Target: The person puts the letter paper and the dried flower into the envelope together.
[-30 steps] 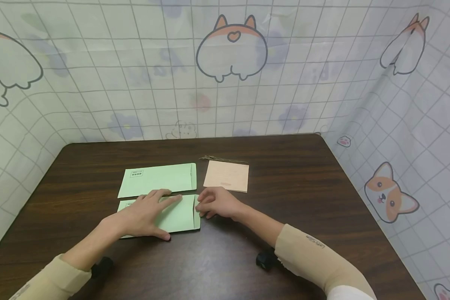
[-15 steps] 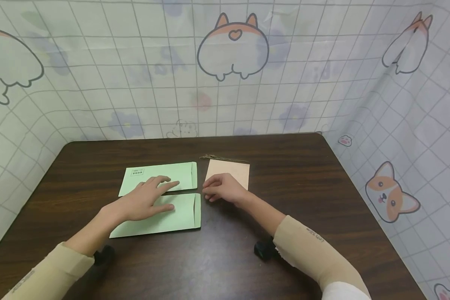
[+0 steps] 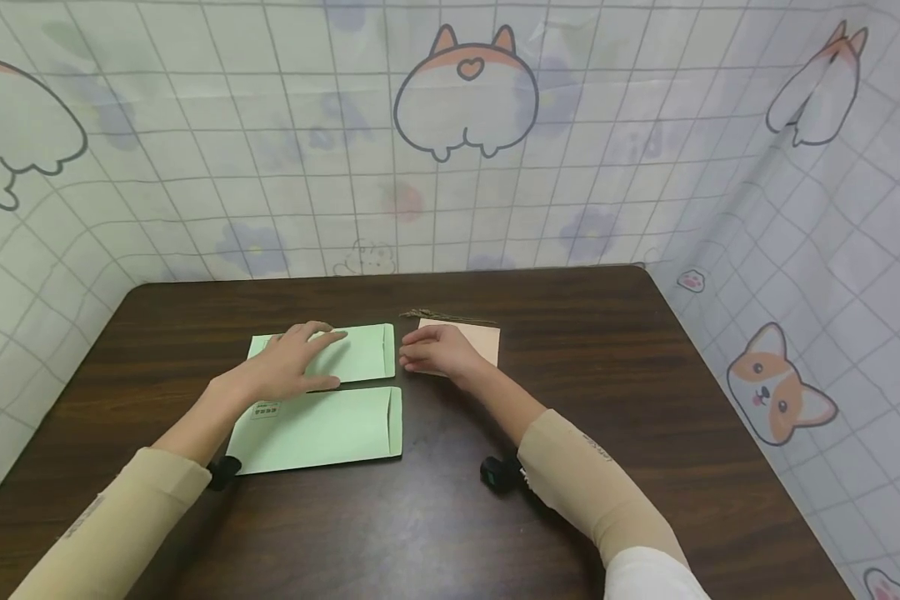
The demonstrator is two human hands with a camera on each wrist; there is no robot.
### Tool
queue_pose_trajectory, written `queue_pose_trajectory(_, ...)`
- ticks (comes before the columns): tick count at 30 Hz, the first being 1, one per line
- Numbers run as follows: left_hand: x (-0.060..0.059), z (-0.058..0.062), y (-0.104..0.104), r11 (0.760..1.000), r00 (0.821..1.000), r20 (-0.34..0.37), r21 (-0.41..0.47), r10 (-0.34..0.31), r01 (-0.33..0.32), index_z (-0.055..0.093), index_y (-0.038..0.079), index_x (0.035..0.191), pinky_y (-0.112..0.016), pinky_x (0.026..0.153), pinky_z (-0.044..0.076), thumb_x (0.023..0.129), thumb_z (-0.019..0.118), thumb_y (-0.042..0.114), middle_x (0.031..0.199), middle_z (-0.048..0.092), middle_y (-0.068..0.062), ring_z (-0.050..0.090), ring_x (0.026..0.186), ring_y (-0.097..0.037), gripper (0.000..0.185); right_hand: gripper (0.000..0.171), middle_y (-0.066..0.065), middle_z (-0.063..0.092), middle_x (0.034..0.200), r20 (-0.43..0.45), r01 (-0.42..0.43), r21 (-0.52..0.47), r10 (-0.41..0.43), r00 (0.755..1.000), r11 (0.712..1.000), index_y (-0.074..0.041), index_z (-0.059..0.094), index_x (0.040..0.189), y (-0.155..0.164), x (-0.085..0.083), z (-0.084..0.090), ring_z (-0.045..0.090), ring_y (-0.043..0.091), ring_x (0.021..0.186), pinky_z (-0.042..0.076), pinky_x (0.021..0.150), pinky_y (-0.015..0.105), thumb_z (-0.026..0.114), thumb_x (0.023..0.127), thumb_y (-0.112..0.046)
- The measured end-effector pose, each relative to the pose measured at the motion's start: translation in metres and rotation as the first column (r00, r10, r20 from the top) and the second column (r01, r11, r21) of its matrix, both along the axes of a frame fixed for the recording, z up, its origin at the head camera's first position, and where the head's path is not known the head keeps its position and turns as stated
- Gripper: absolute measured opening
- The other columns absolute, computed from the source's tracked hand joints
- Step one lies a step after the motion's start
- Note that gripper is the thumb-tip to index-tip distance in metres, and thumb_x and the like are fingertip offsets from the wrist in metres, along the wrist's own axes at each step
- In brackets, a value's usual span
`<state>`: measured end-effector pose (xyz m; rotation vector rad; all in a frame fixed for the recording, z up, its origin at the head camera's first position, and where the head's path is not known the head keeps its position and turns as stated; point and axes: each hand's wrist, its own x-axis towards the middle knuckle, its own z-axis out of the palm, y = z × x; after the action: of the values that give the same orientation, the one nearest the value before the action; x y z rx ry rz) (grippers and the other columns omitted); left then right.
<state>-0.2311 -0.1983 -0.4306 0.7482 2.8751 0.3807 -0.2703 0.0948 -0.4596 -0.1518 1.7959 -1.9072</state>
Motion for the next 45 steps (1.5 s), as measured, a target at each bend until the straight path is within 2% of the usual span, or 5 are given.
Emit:
queue_pose_trajectory(3,-0.008,0.001,-0.002,1.0,0.999,0.037,-0.015,0.019,-0.019,0.037,0.014,0.16,-0.073,0.108,0.024,0.094,0.074,0.044,0.16,0.032,-0.021,0.029,0.146,-0.043,0.081,0.036,0.029,0.067,0.12,0.0,-0.001,0.016,0.001,1.0,1.0,0.013,0.056,0.133,-0.005,-0.005,-0.002,0.072,0.021,0.092,0.058,0.087,0.034,0.064,0.099,0.002)
queue_pose_trajectory(11,-0.02,0.002,-0.004,0.997,0.993,0.107,-0.06,0.055,-0.049,0.034,0.013,0.162,-0.074,0.11,0.02,0.09,0.078,0.047,0.163,0.026,-0.024,0.023,0.148,-0.046,0.091,0.037,0.025,0.069,0.117,-0.111,0.002,0.093,0.009,0.994,0.996,0.014,0.056,0.133,-0.019,-0.017,-0.008,0.072,0.024,0.097,0.058,0.087,0.034,0.064,0.099,0.004)
queue_pose_trajectory(27,-0.032,0.0,0.0,0.999,0.976,0.216,-0.039,0.03,-0.022,0.03,0.013,0.163,-0.075,0.109,0.021,0.085,0.086,0.038,0.162,0.026,-0.026,0.027,0.147,-0.047,0.099,0.036,0.027,0.07,0.116,-0.059,0.02,0.085,-0.015,0.998,0.996,0.016,0.056,0.133,-0.033,-0.021,-0.01,0.073,0.021,0.094,0.058,0.086,0.033,0.063,0.099,0.007)
queue_pose_trajectory(37,-0.032,-0.001,-0.001,1.0,0.979,0.203,0.003,0.018,-0.019,0.032,0.015,0.163,-0.08,0.107,0.018,0.085,0.086,0.037,0.16,0.031,-0.023,0.029,0.146,-0.045,0.097,0.034,0.024,0.07,0.112,-0.056,0.003,0.12,0.004,0.998,0.993,0.015,0.057,0.132,-0.038,-0.022,-0.009,0.071,0.017,0.089,0.059,0.084,0.031,0.062,0.1,0.005)
queue_pose_trajectory(45,-0.031,-0.001,-0.002,1.0,0.985,0.172,0.024,0.001,-0.006,0.034,0.016,0.162,-0.08,0.106,0.02,0.086,0.085,0.037,0.158,0.034,-0.023,0.031,0.145,-0.045,0.094,0.034,0.027,0.069,0.119,-0.08,-0.046,0.168,0.06,0.995,0.985,0.015,0.056,0.135,-0.039,-0.022,-0.011,0.073,0.029,0.1,0.058,0.086,0.034,0.058,0.102,0.005)
